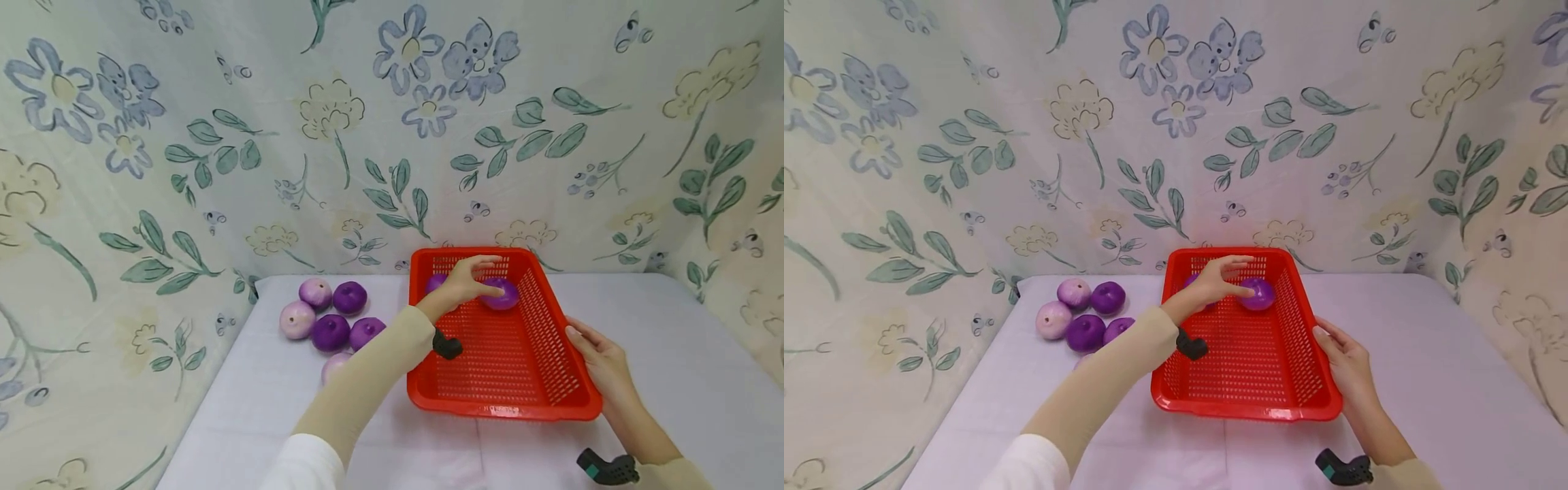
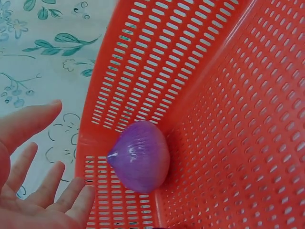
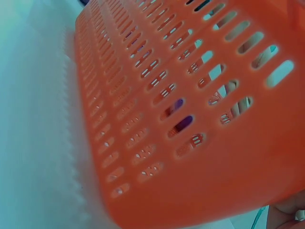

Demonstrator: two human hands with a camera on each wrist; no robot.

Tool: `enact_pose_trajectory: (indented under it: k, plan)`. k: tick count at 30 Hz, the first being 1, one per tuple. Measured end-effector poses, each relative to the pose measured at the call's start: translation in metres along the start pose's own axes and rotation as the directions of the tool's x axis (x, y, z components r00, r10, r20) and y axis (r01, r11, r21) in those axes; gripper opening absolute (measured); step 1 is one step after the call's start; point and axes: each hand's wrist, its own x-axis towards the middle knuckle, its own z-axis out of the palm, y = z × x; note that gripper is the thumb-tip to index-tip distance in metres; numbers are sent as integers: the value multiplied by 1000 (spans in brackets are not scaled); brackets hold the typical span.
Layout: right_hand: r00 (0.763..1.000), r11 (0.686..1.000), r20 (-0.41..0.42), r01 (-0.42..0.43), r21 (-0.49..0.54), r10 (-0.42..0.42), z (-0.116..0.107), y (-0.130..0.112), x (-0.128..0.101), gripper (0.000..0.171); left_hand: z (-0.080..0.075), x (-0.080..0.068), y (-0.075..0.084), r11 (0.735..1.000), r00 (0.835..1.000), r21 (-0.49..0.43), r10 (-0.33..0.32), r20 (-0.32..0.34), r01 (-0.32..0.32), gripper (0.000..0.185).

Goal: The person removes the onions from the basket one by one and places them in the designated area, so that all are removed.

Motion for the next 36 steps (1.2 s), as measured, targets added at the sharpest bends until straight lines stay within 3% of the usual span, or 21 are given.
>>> enact_pose_trajectory:
  k: [7, 15, 22, 28, 36]
  plan:
    - [1000, 1000, -9, 0, -22, 0, 3, 1, -2, 71, 14, 12, -12, 1000, 1000, 6, -10, -23, 11, 64]
    - [1000, 1000, 4, -1, -14, 1, 2, 0, -2, 70, 28, 24, -25, 997, 991, 43, -65, -116, 70, 64]
    - [1000, 1000, -3, -1, -17, 1, 1, 1, -3, 68, 37, 24, -28, 994, 981, 46, -92, -173, 102, 61]
    - [1000, 1000, 2, 12, 19, -12, 1, 4, -2, 59, 37, 26, -36, 990, 975, 64, -111, -192, 126, 59]
    - [1000, 1000, -2, 19, 11, -19, 1, 5, -5, 63, 41, 28, -44, 987, 968, 52, -136, -209, 149, 56]
